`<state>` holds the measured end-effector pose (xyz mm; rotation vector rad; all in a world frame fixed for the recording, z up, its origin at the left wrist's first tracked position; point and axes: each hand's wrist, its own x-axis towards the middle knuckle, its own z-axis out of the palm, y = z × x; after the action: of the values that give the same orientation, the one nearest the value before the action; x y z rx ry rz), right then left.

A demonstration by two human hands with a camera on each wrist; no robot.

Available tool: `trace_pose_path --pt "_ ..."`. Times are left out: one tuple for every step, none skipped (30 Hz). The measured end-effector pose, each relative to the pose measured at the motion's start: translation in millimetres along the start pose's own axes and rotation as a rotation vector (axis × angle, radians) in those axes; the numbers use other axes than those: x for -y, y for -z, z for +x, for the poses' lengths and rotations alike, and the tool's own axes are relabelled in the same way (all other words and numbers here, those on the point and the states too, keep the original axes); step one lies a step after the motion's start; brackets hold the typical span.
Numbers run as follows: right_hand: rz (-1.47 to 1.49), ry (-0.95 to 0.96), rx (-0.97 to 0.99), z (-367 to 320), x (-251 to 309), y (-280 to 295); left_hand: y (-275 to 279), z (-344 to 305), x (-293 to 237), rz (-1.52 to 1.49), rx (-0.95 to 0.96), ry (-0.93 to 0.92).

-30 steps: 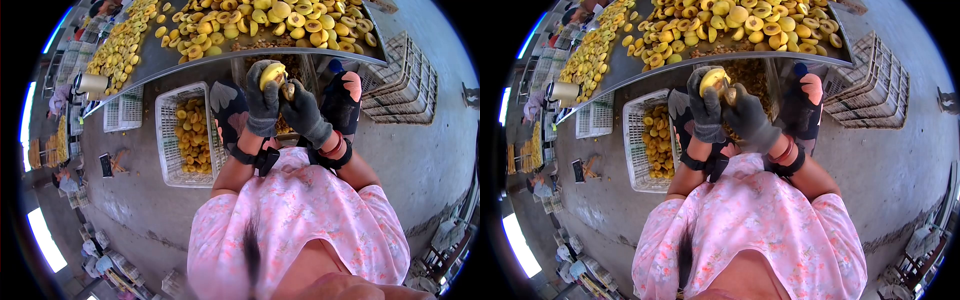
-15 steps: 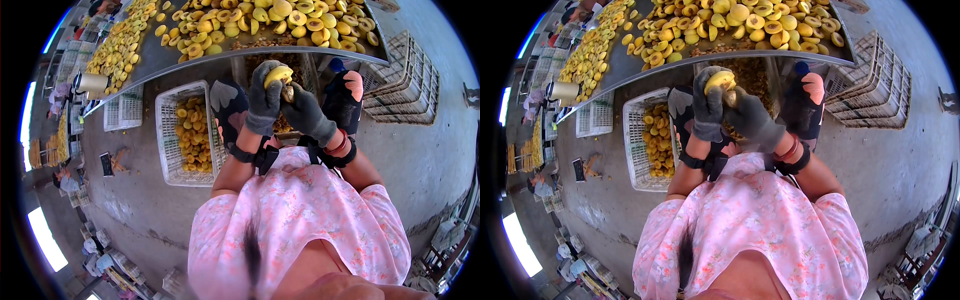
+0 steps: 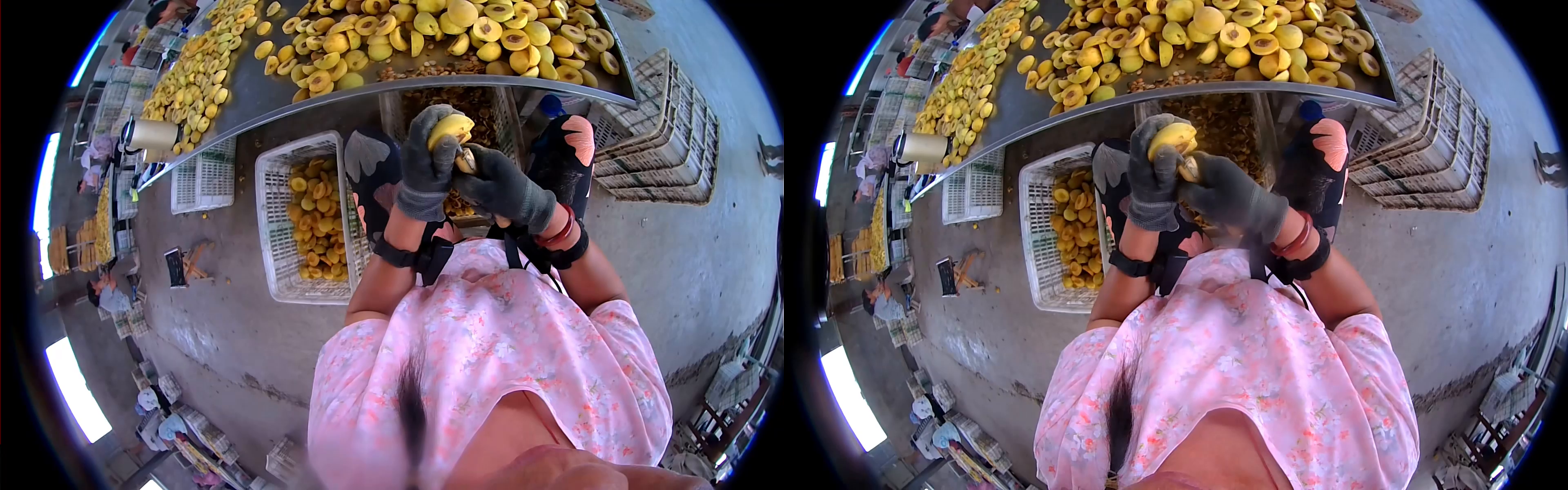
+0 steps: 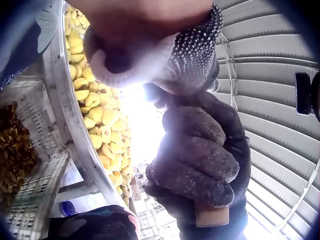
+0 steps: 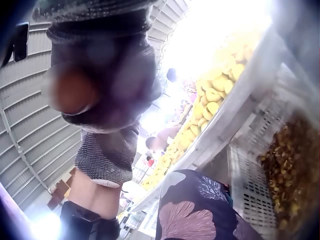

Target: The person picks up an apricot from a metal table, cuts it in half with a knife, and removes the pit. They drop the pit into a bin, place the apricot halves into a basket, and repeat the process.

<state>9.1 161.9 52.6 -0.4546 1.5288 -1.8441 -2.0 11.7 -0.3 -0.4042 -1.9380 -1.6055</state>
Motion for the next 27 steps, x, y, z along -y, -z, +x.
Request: trace_pose_path --pt "0.045 -0.03 0.022 -1.2 3.8 -0.1 -1.0 -0.2 0.7 0.007 -0.005 -0.018" --pt "0.089 -0.06 0.044 -2.3 6.8 0.2 -1.2 -0.1 1.0 0.014 -0.011 -0.036" --pt "0.132 -0.09 0.067 -3.0 8.1 0.8 0.7 1.5 -0.5 -0.017 0.034 -0.009" --pt "0.183 -0.099 0.095 -3.2 8.1 1.6 4.8 4.3 -3.6 -0.048 0.079 0.019" --pt "0.235 -0.108 0.12 -3.4 8.0 3.1 8.4 6.1 -5.2 -0.08 0.127 0.047" --pt "0.287 -0.116 0.144 -3.6 8.0 5.2 10.8 6.5 -3.3 -0.12 0.166 0.06" --pt "0.307 -0.163 0.196 -3.3 8.0 8.5 12.8 6.7 0.1 -0.16 0.205 0.073" --pt "0.328 -0.21 0.247 -2.9 7.7 12.0 13.9 6.5 1.8 -0.201 0.245 0.086" --pt "0.349 -0.257 0.298 -2.7 7.4 13.4 14.4 7.3 -0.1 -0.23 0.256 0.112" --pt "0.37 -0.251 0.283 -2.0 7.0 12.4 14.5 9.5 -3.3 -0.26 0.265 0.137" --pt "0.39 -0.245 0.269 -0.2 5.3 10.1 15.1 10.8 -5.0 -0.288 0.272 0.162" --pt "0.408 -0.24 0.262 2.9 2.2 8.0 16.2 9.0 0.5 -0.302 0.201 0.211" --pt "0.192 -0.004 0.267 8.2 -14.4 9.0 16.2 6.3 9.1 -0.315 0.13 0.261" --pt "-0.023 0.233 0.266 15.7 -41.4 11.8 17.3 4.2 15.8 -0.329 0.06 0.31" --pt "0.111 0.092 0.262 14.1 -34.2 7.5 18.5 8.5 11.9 -0.486 -0.112 0.419" --pt "0.249 -0.048 0.237 12.6 -27.0 3.2 32.1 10.6 12.0 -0.528 -0.129 0.479" --pt "0.033 0.115 0.223 13.6 -31.8 4.3 53.0 12.6 11.7 -0.572 -0.145 0.541" --pt "-0.186 0.277 0.205 15.2 -40.1 7.1 67.0 10.5 10.6 -0.432 -0.274 0.556" --pt "-0.228 0.291 0.151 15.9 -39.5 6.6 83.0 7.0 11.8 -0.29 -0.399 0.566" --pt "-0.269 0.303 0.096 16.6 -38.7 6.1 113.2 -1.8 24.7 0.188 -0.393 0.356" --pt "-0.131 0.165 0.008 13.6 -30.6 -3.2 146.3 -11.3 37.5 0.659 -0.369 0.13" --pt "0.008 0.025 -0.078 12.5 -26.4 -8.2 171.4 -18.9 33.7 0.851 -0.389 0.25" --pt "-0.042 -0.036 -0.092 15.3 -32.5 -5.5 192.5 -26.4 29.6 1.042 -0.407 0.373" --pt "-0.093 -0.096 -0.105 20.0 -43.7 -0.9 212.2 -31.7 34.5 1.208 -0.391 0.449" --pt "-0.142 -0.156 -0.116 23.6 -48.0 0.0 229.1 -36.2 37.5 1.375 -0.373 0.527" --pt "-0.168 -0.19 -0.136 25.3 -49.9 -1.7 241.2 -41.6 41.6 1.545 -0.353 0.606" --pt "-0.197 -0.222 -0.156 28.0 -48.9 -4.8 241.1 -37.5 42.5 1.512 -0.334 0.568"
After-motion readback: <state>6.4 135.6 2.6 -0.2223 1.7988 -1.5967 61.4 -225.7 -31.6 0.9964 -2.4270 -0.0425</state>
